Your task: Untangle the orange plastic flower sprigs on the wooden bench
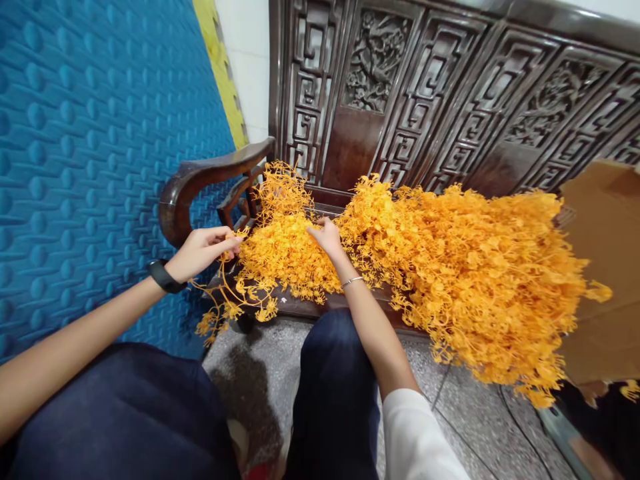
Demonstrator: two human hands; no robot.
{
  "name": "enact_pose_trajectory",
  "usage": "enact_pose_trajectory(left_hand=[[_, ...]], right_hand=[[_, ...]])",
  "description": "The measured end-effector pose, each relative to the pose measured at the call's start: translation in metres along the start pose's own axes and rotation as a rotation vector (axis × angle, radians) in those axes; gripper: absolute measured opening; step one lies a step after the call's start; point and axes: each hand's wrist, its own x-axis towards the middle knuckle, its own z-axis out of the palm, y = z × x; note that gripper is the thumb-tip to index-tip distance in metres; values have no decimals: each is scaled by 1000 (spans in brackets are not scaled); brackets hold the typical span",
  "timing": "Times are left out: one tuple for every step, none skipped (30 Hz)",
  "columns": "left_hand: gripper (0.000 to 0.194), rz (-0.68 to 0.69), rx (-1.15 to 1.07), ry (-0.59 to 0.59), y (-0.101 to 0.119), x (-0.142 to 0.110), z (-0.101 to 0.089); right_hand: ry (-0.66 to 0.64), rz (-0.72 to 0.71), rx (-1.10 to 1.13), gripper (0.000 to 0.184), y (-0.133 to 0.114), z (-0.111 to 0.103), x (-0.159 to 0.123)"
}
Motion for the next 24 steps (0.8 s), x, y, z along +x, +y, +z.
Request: enact_pose_trajectory(left_hand=[[34, -1, 1, 0, 0, 0, 0], [35, -3, 5, -1, 0, 0, 0], [35, -7, 10, -2, -1, -1, 0], [35, -11, 13, -4, -1, -1, 0], [36, -15, 13, -5, -1, -1, 0], [35, -18, 8, -6, -1, -2, 0], [35, -20, 0, -9, 0, -2, 0], [35, -21, -10, -13, 0, -2, -1], [34, -21, -18, -15, 0, -2, -1], [34, -19, -25, -18, 1, -2, -1], [33, -18, -30, -20, 1, -2, -1], [33, -16, -35, -20, 1, -2, -1], [32, -13, -40, -20, 1, -2, -1], [32, -10, -44, -20, 1, -2, -2], [32, -8, -48, -21, 1, -2, -2], [32, -7, -50, -21, 1, -2, -2], [33, -6, -51, -22, 1, -2, -2], [33, -6, -51, -23, 1, -3, -2], [33, -6, -50, -24, 1, -3, -2], [34, -7, -51, -23, 1, -3, -3], [34, -7, -50, -23, 2, -3, -3], [33, -8, -49, -24, 2, -3, -3], [33, -10, -46, -25, 3, -3, -3], [33, -12, -43, -27, 3, -4, -3]], right_hand=[[13, -55, -43, 40, -2, 3, -1], [13, -105, -96, 43, -3, 6, -3], [-5, -144, -150, 45, -5, 10, -5], [-38, -174, -200, 47, -8, 13, -7], [-77, -200, -245, 49, -10, 17, -9], [-116, -225, -284, 52, -13, 21, -11], [-155, -249, -318, 55, -16, 25, -13], [-191, -271, -350, 57, -18, 29, -15], [-224, -287, -383, 59, -21, 33, -16], [-253, -294, -414, 59, -24, 36, -17], [-277, -298, -444, 59, -26, 40, -17], [-295, -302, -467, 60, -28, 43, -17], [-310, -307, -484, 60, -30, 47, -16], [-323, -312, -492, 61, -31, 50, -14], [-336, -317, -493, 62, -32, 54, -11], [-351, -318, -488, 63, -32, 58, -8], [-367, -317, -480, 63, -32, 61, -5], [-381, -315, -472, 64, -31, 64, -1], [-394, -312, -465, 65, -30, 67, 3], [-406, -308, -458, 67, -29, 69, 8], [-420, -300, -453, 69, -27, 71, 11], [-432, -289, -449, 71, -26, 72, 15], [-446, -274, -447, 74, -24, 74, 18], [-458, -257, -445, 77, -21, 75, 20]])
